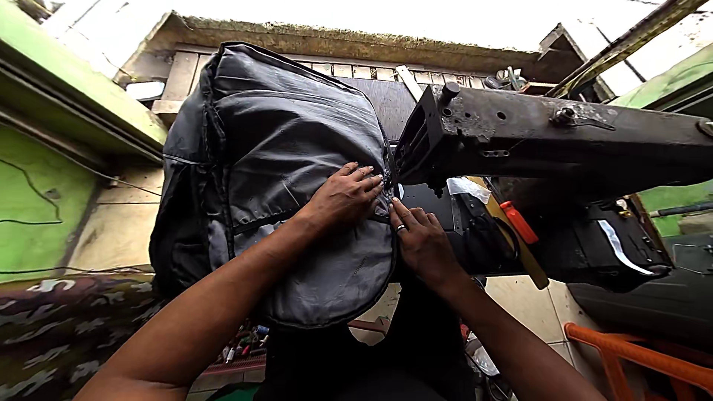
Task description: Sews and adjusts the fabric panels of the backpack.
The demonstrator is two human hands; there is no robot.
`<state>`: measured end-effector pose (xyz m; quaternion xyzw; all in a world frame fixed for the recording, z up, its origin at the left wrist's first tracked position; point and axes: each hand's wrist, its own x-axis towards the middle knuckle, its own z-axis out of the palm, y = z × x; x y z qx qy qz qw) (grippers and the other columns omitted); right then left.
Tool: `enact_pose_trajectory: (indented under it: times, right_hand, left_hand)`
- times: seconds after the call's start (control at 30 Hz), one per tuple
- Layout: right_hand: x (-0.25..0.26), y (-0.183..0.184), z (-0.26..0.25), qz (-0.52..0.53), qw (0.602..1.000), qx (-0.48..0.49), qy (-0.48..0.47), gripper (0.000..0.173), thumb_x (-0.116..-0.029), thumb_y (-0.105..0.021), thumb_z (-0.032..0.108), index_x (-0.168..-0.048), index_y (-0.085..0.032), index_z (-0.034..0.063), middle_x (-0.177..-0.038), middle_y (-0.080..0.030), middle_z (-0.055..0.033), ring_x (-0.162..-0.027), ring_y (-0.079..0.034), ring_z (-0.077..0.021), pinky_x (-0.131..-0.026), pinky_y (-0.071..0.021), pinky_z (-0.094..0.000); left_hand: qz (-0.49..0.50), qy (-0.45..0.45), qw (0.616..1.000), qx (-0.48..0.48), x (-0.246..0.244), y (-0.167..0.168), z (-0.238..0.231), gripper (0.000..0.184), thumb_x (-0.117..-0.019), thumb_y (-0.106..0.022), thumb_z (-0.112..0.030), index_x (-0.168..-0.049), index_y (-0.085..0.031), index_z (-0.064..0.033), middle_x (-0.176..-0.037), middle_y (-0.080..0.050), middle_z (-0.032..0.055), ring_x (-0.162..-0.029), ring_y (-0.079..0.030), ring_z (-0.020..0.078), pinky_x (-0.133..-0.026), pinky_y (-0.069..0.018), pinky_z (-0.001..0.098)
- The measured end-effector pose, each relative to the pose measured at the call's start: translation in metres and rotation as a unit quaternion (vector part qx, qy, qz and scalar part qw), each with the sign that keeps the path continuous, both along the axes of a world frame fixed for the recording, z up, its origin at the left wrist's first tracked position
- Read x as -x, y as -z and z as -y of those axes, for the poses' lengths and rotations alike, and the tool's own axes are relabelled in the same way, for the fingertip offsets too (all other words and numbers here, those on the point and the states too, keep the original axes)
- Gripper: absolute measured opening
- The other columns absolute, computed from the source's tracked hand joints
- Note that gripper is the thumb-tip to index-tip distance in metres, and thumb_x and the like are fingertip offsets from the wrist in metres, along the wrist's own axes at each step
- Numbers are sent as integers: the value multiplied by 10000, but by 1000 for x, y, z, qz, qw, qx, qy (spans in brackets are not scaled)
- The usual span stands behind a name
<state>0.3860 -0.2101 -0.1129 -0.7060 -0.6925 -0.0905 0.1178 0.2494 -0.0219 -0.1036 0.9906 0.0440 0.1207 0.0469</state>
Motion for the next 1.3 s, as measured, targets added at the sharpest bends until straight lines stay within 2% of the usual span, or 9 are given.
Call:
enact_pose_trajectory:
  times: [0.27,0.33,0.47,0.53,0.7,0.83,0.9,1.0,1.3]
  right_hand:
    - [-10,13,-5,-82,996,-38,7,379,-1000,-486,126,-1303,-700,49,-1409,-647,-90,-1024,-687,-298,-767,-535,-442]
    - [-18,14,-3,-147,988,-47,-8,375,-1013,-495,152,-1312,-699,55,-1412,-646,-91,-1048,-683,-309,-825,-540,-459]
    - [-25,16,4,-182,978,-93,-53,278,-1002,-568,149,-1184,-767,81,-1312,-704,-81,-1077,-688,-279,-883,-555,-423]
    - [-23,14,7,-135,982,-115,-67,241,-994,-597,139,-1132,-791,98,-1238,-732,-74,-1079,-694,-260,-885,-565,-382]
    - [-16,12,8,-89,987,-118,-70,221,-990,-603,141,-1079,-798,87,-1159,-744,-85,-1075,-691,-270,-875,-567,-382]
    - [-8,11,16,-96,991,-89,-34,243,-964,-592,91,-1101,-792,89,-1209,-735,-89,-1167,-672,-290,-932,-549,-448]
    - [-3,11,20,-78,993,-85,-22,262,-972,-570,73,-1121,-784,96,-1266,-719,-93,-1240,-643,-310,-960,-540,-466]
    - [2,9,22,-66,996,-60,-8,326,-988,-510,50,-1182,-767,107,-1371,-678,-69,-1313,-603,-313,-1032,-503,-478]
    - [7,3,23,-60,998,-17,10,378,-981,-490,13,-1261,-729,95,-1396,-664,-68,-1300,-618,-303,-1016,-503,-497]
  left_hand:
    - [-31,23,999,-22,-1,-10,-9,451,-1080,-406,-328,-1332,-674,-68,-1442,-617,130,-1391,-534,331,-1175,-365,542]
    - [-37,10,999,-1,7,-26,20,403,-1054,-517,-323,-1239,-706,-17,-1363,-641,209,-1324,-574,404,-1135,-395,605]
    - [-90,-29,994,54,31,-49,103,574,-958,-608,-550,-1142,-735,-22,-1144,-718,155,-1103,-684,332,-1037,-495,537]
    - [-67,-90,993,37,35,-46,131,438,-887,-713,-375,-1105,-735,5,-1077,-729,162,-1009,-705,332,-891,-549,482]
    - [-7,-158,987,2,29,-38,152,121,-866,-629,0,-836,-745,6,-806,-699,150,-791,-713,311,-678,-566,414]
    - [-171,-118,965,161,17,-71,117,332,-1039,-549,-287,-1041,-729,-8,-1032,-699,178,-1025,-670,347,-888,-510,502]
    - [-100,-108,982,122,14,-57,99,332,-1037,-570,-327,-1142,-740,-61,-1231,-686,132,-1178,-636,314,-983,-501,505]
    - [-111,-96,988,55,17,-34,79,426,-1078,-452,-316,-1431,-618,-145,-1583,-486,63,-1500,-395,314,-1201,-287,608]
    - [-107,-117,987,30,32,-18,71,481,-1084,-363,-414,-1454,-593,-211,-1543,-536,-6,-1486,-421,254,-1215,-249,606]
